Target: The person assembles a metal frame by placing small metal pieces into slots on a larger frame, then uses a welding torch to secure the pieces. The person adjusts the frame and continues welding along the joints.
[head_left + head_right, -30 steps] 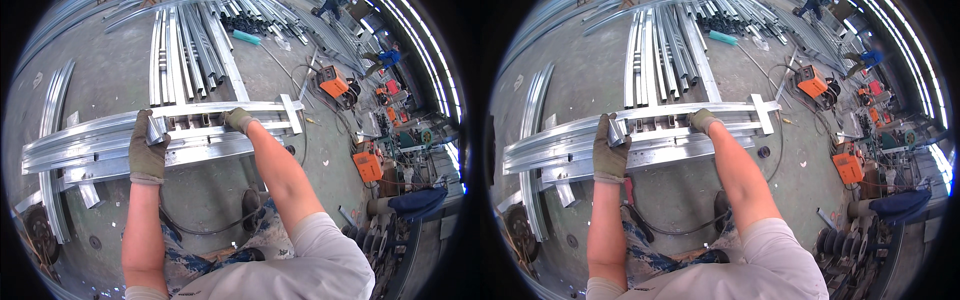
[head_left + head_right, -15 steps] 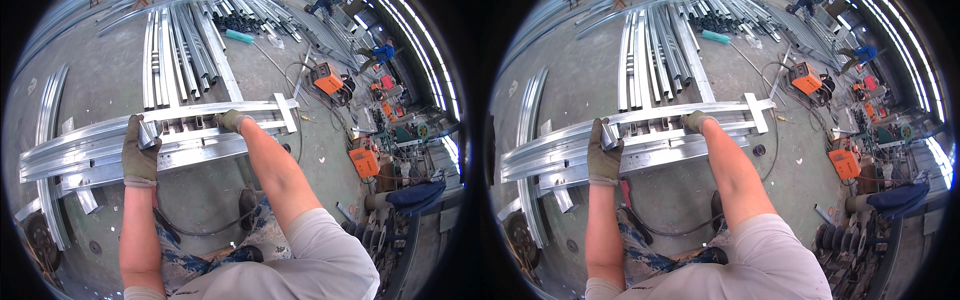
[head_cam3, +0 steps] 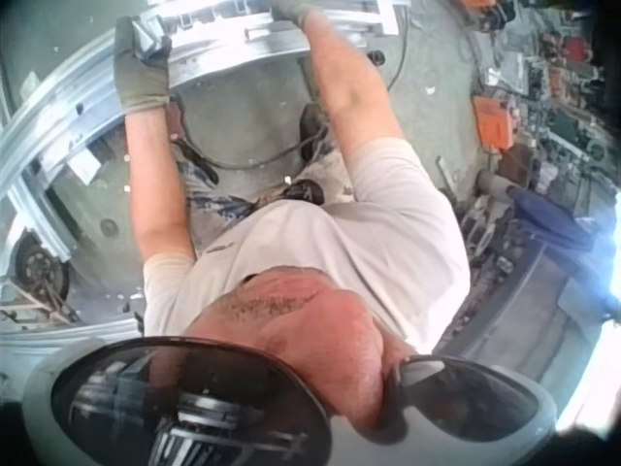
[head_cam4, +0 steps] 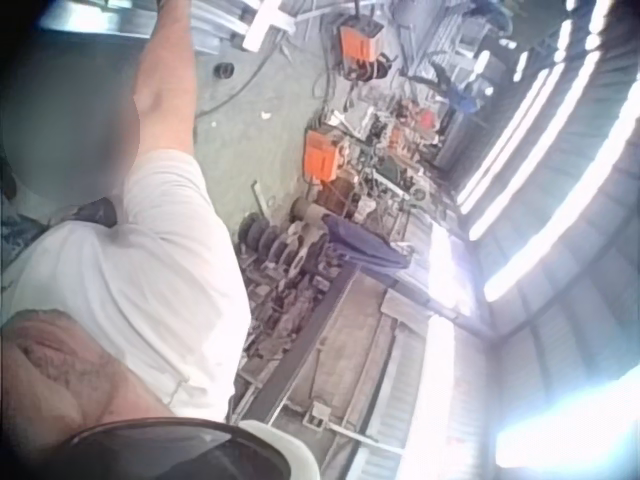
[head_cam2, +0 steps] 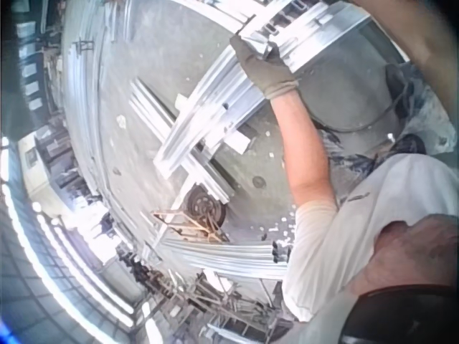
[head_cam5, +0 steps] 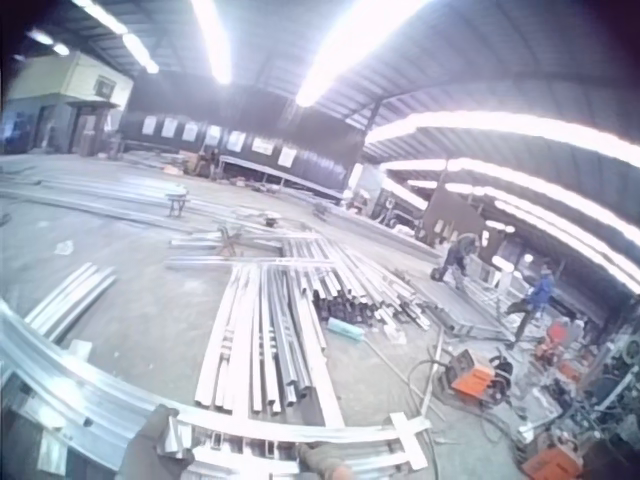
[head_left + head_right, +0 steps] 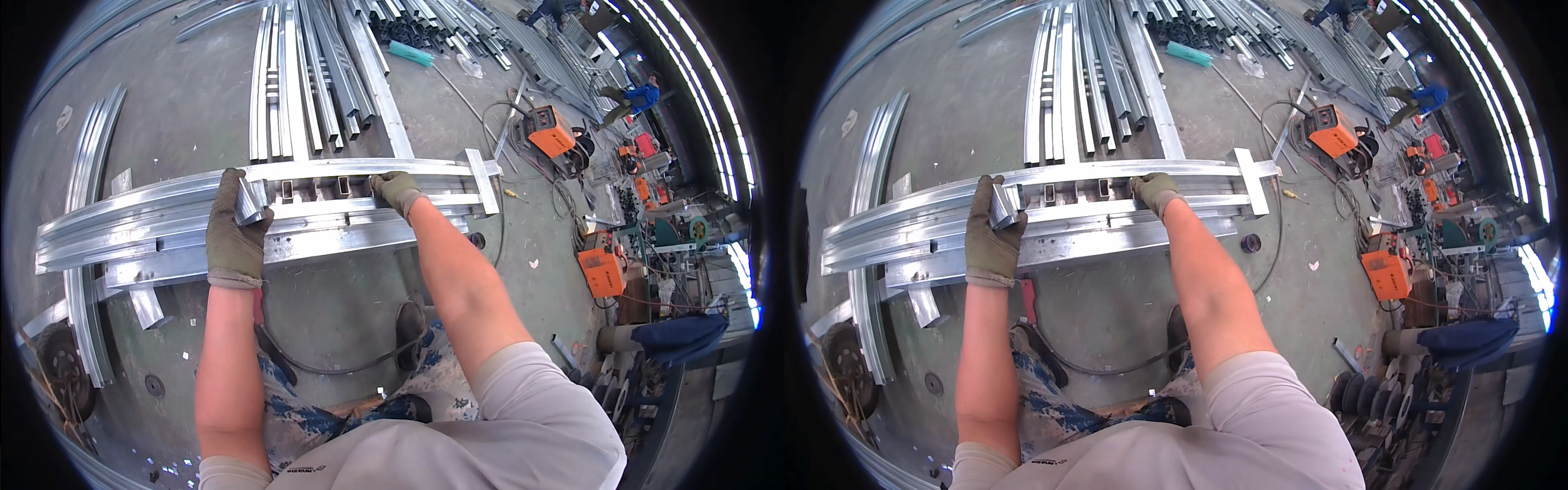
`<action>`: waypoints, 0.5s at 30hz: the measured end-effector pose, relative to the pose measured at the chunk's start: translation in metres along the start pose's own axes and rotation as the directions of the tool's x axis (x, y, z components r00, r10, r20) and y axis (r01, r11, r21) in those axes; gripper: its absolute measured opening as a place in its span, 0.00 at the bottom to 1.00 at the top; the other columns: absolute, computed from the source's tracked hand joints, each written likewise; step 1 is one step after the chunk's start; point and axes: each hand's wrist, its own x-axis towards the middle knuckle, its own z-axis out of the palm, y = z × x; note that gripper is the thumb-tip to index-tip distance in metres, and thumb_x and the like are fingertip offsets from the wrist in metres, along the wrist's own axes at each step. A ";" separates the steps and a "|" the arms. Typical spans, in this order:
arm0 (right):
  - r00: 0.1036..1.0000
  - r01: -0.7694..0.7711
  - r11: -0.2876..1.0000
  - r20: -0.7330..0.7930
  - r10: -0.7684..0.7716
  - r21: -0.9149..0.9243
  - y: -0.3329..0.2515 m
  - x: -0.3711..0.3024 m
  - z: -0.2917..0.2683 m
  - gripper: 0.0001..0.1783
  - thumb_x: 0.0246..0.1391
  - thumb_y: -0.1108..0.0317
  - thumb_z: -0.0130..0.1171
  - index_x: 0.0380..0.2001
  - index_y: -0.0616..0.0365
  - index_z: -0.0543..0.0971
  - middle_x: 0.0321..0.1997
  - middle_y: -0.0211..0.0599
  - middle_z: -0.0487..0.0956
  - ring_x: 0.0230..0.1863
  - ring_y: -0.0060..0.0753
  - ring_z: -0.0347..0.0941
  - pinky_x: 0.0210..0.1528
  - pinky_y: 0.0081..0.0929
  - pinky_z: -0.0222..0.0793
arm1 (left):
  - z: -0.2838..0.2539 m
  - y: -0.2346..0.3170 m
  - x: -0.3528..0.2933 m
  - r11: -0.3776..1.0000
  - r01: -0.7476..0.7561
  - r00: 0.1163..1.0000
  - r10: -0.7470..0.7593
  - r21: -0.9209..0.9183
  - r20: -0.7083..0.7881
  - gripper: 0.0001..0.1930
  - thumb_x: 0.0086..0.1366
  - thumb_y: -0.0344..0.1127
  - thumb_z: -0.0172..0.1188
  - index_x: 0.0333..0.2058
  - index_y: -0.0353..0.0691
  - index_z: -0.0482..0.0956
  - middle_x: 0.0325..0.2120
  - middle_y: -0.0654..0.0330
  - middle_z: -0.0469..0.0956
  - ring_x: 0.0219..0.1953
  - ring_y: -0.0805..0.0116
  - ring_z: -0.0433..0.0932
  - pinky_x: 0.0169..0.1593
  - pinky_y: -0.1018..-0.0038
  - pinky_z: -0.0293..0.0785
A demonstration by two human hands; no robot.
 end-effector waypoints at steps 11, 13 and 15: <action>0.993 -0.005 0.960 0.114 0.039 -0.280 -0.021 -0.011 -0.021 0.32 0.65 0.40 0.54 0.52 0.58 0.86 0.58 0.48 0.84 0.62 0.53 0.78 0.64 0.39 0.71 | 0.000 0.011 0.004 1.000 -0.016 1.000 0.016 0.007 -0.025 0.19 0.71 0.48 0.66 0.50 0.41 0.81 0.39 0.58 0.82 0.39 0.62 0.86 0.27 0.77 0.84; 0.992 -0.038 0.955 0.100 0.071 -0.293 -0.021 -0.008 -0.016 0.31 0.65 0.40 0.54 0.52 0.55 0.86 0.57 0.47 0.84 0.62 0.53 0.78 0.64 0.40 0.71 | -0.004 0.011 0.006 1.000 -0.012 1.000 0.012 0.005 -0.018 0.19 0.72 0.48 0.65 0.51 0.40 0.81 0.39 0.57 0.82 0.40 0.61 0.86 0.27 0.76 0.86; 0.989 -0.018 0.953 0.135 0.062 -0.303 -0.019 -0.004 -0.018 0.30 0.65 0.40 0.54 0.52 0.55 0.86 0.57 0.48 0.84 0.61 0.54 0.79 0.64 0.41 0.71 | -0.004 0.011 0.005 1.000 0.006 1.000 -0.006 -0.002 0.000 0.15 0.71 0.47 0.66 0.48 0.43 0.83 0.39 0.60 0.83 0.38 0.66 0.85 0.29 0.75 0.82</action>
